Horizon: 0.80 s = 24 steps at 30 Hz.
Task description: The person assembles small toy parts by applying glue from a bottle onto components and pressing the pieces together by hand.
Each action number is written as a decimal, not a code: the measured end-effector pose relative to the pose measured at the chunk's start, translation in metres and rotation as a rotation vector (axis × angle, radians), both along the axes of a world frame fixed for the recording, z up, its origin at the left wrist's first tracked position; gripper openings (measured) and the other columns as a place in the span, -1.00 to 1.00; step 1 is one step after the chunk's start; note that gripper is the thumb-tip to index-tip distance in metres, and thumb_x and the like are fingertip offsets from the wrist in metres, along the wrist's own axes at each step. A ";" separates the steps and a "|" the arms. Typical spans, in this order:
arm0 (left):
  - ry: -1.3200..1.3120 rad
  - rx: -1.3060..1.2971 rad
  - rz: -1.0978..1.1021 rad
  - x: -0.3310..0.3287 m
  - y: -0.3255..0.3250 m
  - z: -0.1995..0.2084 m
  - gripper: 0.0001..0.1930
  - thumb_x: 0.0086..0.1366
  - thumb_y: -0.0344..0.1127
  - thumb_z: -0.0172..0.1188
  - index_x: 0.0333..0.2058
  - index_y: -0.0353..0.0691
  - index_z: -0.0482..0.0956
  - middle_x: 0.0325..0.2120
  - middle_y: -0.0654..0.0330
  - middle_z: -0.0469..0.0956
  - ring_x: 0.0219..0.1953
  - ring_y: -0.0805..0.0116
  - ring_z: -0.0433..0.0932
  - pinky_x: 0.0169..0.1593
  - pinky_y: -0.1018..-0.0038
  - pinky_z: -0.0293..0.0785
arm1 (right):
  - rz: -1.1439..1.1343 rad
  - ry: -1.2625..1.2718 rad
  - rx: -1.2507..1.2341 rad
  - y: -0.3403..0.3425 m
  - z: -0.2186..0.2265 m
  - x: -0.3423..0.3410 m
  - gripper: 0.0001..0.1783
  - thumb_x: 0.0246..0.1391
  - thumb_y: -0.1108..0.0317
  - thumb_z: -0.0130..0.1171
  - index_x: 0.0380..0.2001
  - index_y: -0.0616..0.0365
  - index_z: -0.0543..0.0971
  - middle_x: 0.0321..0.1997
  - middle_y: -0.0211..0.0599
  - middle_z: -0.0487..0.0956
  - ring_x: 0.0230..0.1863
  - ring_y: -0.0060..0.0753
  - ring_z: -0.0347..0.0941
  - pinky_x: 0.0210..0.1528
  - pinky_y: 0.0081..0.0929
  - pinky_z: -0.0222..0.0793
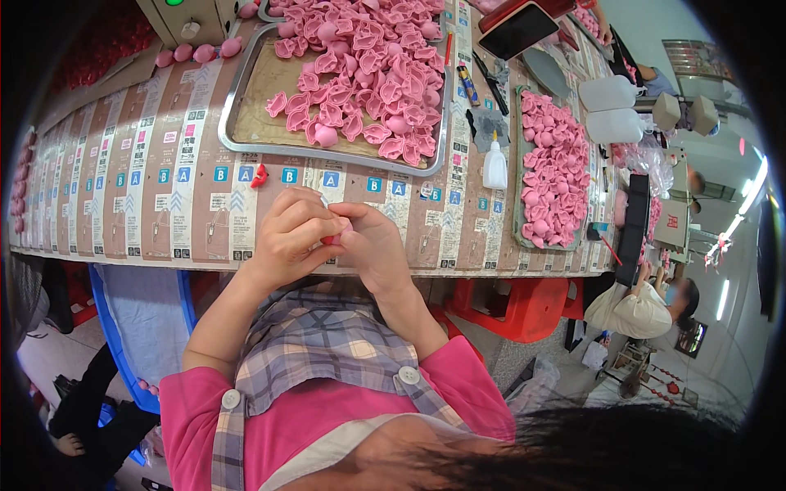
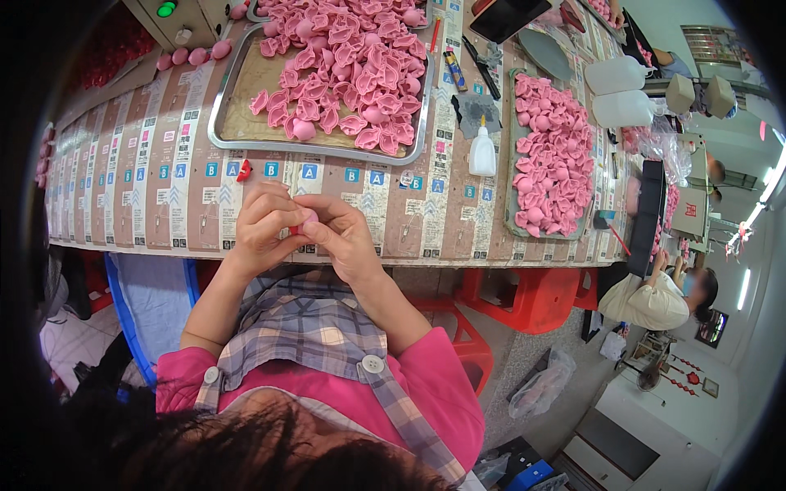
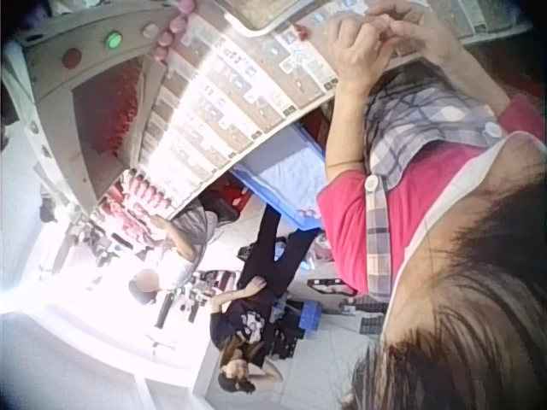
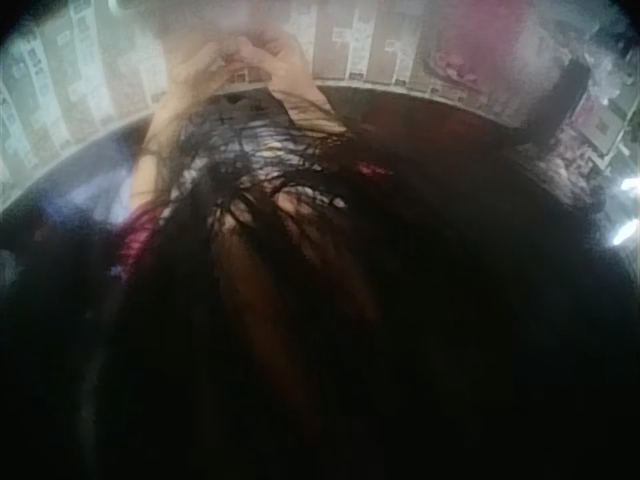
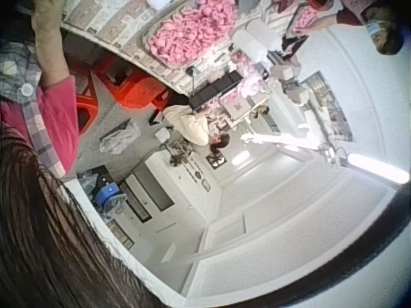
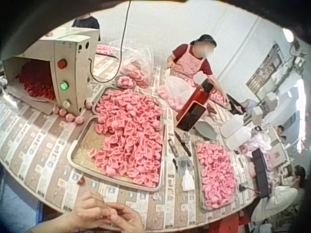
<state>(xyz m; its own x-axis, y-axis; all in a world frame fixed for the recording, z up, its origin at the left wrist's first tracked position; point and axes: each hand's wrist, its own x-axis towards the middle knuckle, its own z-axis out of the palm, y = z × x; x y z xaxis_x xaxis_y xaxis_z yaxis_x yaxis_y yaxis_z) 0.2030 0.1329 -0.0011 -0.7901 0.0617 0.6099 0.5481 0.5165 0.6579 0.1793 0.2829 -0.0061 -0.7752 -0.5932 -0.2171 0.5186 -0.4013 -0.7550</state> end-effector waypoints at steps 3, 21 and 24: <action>0.000 0.004 0.001 0.000 0.000 -0.001 -0.65 -0.39 -0.39 0.33 -0.48 -0.15 0.48 -0.52 0.30 0.41 -0.38 0.25 0.37 -0.28 0.41 0.34 | -0.001 -0.063 -0.049 -0.002 0.003 0.000 -0.67 -0.03 0.44 0.07 -0.14 0.28 0.39 -0.29 -0.31 0.47 -0.28 -0.59 0.40 -0.25 -0.68 0.35; -0.274 0.392 -0.047 0.005 -0.010 -0.016 -0.64 -0.18 -0.26 0.32 -0.36 -0.22 0.46 -0.43 0.21 0.45 -0.32 0.26 0.37 -0.19 0.43 0.26 | -0.112 0.352 0.284 -0.006 0.008 -0.006 -0.67 -0.15 0.39 0.20 -0.26 0.19 0.41 -0.30 -0.35 0.46 -0.26 -0.53 0.38 -0.18 -0.57 0.27; -0.273 0.234 -0.013 0.004 -0.016 -0.004 -0.65 -0.16 -0.29 0.29 -0.34 -0.23 0.46 -0.40 0.21 0.46 -0.31 0.26 0.38 -0.19 0.43 0.25 | -0.177 0.873 0.626 -0.005 0.020 -0.018 -0.71 -0.26 0.36 0.27 -0.41 0.17 0.44 -0.43 -0.35 0.47 -0.36 -0.42 0.37 -0.28 -0.52 0.24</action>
